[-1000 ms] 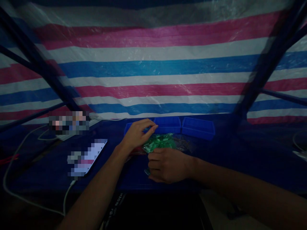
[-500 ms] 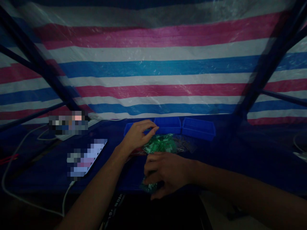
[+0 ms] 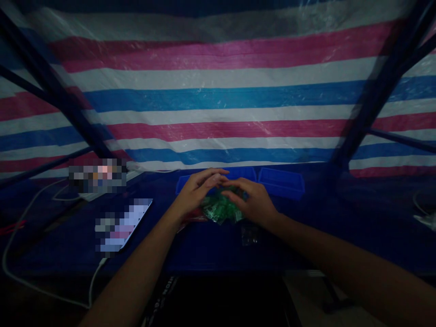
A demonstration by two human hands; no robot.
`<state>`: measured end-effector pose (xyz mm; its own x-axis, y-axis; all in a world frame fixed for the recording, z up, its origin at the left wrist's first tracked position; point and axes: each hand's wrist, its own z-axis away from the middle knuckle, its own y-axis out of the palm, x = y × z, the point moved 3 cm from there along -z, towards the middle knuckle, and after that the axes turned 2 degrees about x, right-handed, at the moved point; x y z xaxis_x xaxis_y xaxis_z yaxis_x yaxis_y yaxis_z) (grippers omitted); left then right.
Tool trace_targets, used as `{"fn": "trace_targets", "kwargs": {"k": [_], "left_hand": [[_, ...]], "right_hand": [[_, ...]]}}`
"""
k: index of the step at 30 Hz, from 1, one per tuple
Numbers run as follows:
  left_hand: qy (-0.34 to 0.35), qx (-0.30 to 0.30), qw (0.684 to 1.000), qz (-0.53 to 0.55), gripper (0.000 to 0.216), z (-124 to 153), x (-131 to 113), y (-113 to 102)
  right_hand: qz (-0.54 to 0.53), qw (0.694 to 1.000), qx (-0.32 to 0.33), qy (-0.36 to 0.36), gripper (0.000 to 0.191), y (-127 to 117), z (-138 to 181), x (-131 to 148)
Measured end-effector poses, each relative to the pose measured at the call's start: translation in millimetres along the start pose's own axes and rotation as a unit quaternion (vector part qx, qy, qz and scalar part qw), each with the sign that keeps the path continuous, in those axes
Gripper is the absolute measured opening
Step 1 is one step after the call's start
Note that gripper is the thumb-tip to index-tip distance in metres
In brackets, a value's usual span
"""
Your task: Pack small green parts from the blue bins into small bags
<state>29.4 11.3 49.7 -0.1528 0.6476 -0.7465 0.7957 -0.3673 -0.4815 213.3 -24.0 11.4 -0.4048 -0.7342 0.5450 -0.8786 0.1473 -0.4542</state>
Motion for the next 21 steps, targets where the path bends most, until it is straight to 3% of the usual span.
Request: {"fn": "trace_targets", "kwargs": {"k": [3, 7, 15, 21], "left_hand": [[-0.024, 0.033, 0.999, 0.022, 0.043, 1, 6, 7], [-0.04, 0.031, 0.999, 0.015, 0.051, 0, 21, 14], [-0.019, -0.077, 0.996, -0.052, 0.043, -5, 27, 4], [-0.005, -0.059, 0.996, -0.061, 0.049, -5, 25, 6]], "right_hand": [[-0.106, 0.985, -0.072, 0.115, 0.029, 0, -4, -21], [-0.203, 0.959, -0.089, 0.174, 0.035, 7, -6, -31], [-0.239, 0.954, -0.056, 0.174, 0.037, 9, -10, -37], [-0.279, 0.939, -0.065, 0.193, 0.04, 8, -14, -51]]}}
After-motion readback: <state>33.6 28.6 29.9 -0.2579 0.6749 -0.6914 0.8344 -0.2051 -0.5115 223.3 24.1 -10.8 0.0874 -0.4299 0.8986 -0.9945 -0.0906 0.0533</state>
